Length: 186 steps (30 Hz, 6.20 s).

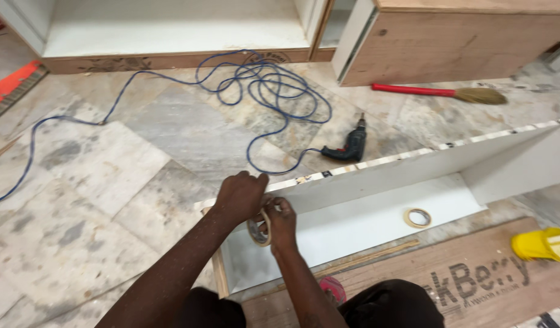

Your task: The person applies masking tape to the edges of a white wooden cabinet frame. They then use a metal square ruler to measure and mark the wood, followed by using a utility knife to cut along the marked lines. The person is kneeling on the floor throughout the process.

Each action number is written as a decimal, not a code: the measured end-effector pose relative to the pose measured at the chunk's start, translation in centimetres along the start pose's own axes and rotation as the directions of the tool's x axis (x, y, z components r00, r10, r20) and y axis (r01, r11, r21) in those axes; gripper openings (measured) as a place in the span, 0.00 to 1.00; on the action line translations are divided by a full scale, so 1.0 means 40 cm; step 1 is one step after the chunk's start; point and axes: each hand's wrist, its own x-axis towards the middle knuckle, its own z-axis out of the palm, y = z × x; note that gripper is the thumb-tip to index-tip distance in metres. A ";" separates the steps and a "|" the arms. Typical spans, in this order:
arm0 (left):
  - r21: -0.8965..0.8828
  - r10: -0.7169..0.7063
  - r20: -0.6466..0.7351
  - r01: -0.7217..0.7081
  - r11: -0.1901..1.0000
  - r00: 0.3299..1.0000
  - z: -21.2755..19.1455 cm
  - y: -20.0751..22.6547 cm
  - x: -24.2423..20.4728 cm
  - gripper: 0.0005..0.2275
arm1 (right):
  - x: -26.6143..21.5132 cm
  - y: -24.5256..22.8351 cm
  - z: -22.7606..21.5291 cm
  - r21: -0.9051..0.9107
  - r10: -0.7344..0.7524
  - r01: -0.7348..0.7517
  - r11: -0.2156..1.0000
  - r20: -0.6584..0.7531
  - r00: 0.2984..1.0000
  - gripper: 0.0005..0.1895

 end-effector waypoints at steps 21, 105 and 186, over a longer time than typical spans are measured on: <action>0.125 0.066 -0.020 -0.063 0.990 0.998 -0.029 0.017 -0.022 0.28 | -0.018 0.138 -0.113 0.226 0.320 -0.337 0.914 0.108 0.941 0.12; -0.506 -0.132 0.485 0.400 0.764 0.865 0.159 -0.295 0.080 0.13 | -0.032 0.011 0.116 -0.138 0.178 -0.170 0.976 0.047 0.983 0.18; -0.754 -0.256 -0.056 0.127 0.645 0.965 -0.231 0.001 -0.188 0.09 | -0.273 -0.283 0.120 -0.347 -0.105 0.266 0.899 0.419 0.902 0.38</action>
